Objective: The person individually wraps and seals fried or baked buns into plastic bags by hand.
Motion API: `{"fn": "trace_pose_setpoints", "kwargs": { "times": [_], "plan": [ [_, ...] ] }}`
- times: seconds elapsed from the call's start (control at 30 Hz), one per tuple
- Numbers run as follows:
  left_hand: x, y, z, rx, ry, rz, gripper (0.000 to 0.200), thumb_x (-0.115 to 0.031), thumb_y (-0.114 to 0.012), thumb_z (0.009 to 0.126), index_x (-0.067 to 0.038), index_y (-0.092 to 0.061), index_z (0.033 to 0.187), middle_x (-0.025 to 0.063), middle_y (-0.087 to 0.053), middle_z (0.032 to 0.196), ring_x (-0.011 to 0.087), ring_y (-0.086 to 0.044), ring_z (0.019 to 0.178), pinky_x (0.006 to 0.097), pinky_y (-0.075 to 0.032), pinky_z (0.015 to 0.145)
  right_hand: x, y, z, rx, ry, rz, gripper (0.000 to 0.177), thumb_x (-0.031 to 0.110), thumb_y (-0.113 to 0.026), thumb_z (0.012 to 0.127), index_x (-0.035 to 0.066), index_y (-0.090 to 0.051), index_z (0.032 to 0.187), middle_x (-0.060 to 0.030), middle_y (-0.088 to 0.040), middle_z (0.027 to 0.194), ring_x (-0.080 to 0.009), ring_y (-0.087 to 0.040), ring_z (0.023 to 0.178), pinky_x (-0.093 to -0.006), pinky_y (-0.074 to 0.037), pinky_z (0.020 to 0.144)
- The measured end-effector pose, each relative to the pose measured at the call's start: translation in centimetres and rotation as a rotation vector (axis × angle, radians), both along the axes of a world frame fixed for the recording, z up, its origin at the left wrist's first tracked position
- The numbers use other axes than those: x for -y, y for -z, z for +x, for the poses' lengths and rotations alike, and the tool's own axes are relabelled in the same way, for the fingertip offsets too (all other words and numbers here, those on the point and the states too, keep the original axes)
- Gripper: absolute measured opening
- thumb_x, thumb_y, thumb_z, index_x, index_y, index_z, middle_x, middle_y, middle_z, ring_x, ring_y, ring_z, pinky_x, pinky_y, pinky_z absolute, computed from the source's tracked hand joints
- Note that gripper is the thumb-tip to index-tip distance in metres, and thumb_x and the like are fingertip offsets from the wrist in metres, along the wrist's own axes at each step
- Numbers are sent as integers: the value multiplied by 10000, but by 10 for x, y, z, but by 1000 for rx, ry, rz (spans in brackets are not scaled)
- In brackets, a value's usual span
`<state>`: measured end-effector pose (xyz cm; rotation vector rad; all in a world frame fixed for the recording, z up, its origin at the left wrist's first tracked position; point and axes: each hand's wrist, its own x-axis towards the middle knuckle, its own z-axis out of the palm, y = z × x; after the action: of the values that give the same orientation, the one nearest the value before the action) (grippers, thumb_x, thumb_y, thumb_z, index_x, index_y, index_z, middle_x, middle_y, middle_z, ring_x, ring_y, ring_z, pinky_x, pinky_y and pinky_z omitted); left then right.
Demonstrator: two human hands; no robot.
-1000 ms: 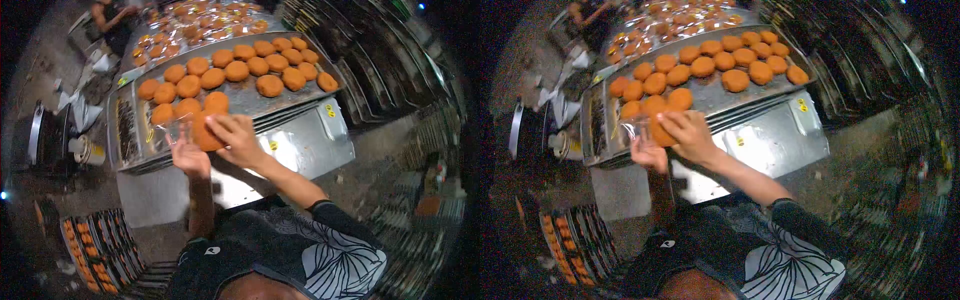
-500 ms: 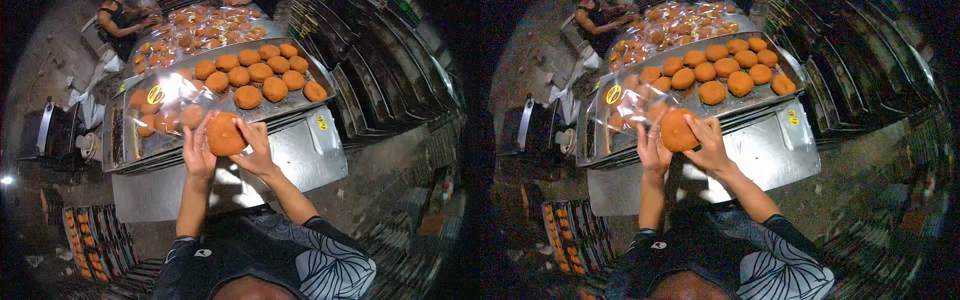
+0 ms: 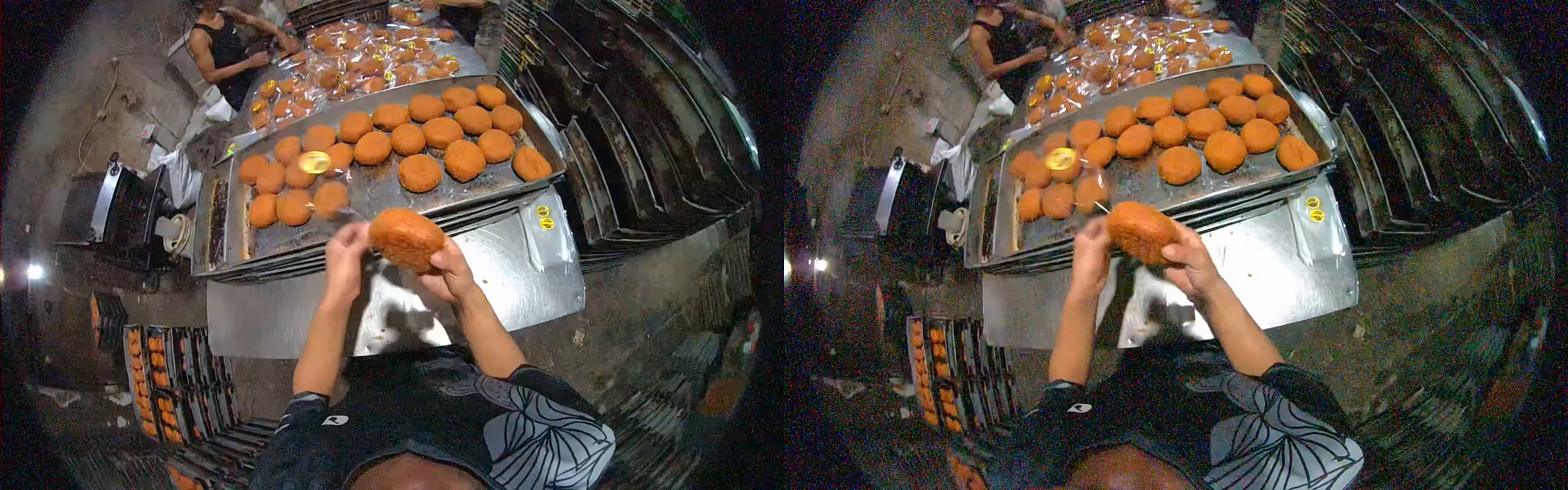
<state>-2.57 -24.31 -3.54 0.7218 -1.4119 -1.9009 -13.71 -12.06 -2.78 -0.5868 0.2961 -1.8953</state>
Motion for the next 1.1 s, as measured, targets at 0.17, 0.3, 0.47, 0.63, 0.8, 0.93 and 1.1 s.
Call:
{"fn": "trace_pose_setpoints", "kwargs": {
  "times": [0.17, 0.3, 0.47, 0.63, 0.8, 0.93, 1.1],
  "plan": [
    [-1, -6, 23, -365, 76, 107, 449, -50, -531, 753, 9, -386, 1174, 123, -486, 1124, 190, -491, 1004, 286, -376, 846, 18, 0, 13, 147, -81, 98, 475, 140, -589, 734, -67, -407, 1120, -156, -477, 1124, -223, -464, 1055, -335, -347, 931],
    [35, -20, 47, -453, -88, 203, 201, -190, -497, 835, -50, -511, 979, 68, -581, 930, 200, -564, 864, 291, -471, 745, 9, -23, 39, -151, -105, 354, 456, 132, -627, 710, -84, -461, 1076, -170, -466, 1150, -232, -450, 1073, -336, -339, 929],
    [63, -25, 70, -750, -25, 798, 139, -203, -529, 814, -72, -570, 840, 21, -614, 797, 158, -593, 779, 301, -485, 721, 4, -21, 47, -1494, 1226, 204, 542, 99, -725, 529, 28, -553, 1038, -164, -477, 1158, -242, -454, 936, -330, -359, 822],
    [45, -40, 67, -837, -78, 997, 183, -264, -509, 827, -92, -572, 837, 10, -615, 841, 167, -590, 782, 320, -485, 719, -3, -45, 44, -1644, 1662, 55, 499, 96, -707, 512, 55, -570, 990, -94, -515, 1116, -219, -429, 918, -323, -359, 767],
    [-3, -46, 33, -636, -120, 595, 281, -303, -455, 848, -76, -522, 999, 54, -572, 990, 186, -545, 917, 352, -424, 832, 26, -60, 56, -1948, 1393, -22, 496, 148, -672, 533, 74, -561, 1011, -57, -530, 1083, -212, -466, 789, -322, -352, 680],
    [-27, -20, 28, -586, -31, 382, 382, -305, -423, 847, -58, -426, 1138, 101, -477, 1135, 216, -458, 1052, 341, -363, 902, 14, -21, 67, -1677, 1256, 156, 563, 162, -684, 501, 31, -540, 1029, -96, -549, 1038, -254, -493, 705, -328, -406, 655],
    [-23, -11, 15, -614, 64, 593, 387, -276, -451, 819, -12, -424, 1100, 110, -487, 1069, 221, -485, 970, 363, -387, 868, 29, -12, 62, -903, 797, 278, 604, 134, -719, 581, -14, -412, 1079, -171, -476, 1060, -253, -541, 879, -291, -456, 755]
  ]
}}
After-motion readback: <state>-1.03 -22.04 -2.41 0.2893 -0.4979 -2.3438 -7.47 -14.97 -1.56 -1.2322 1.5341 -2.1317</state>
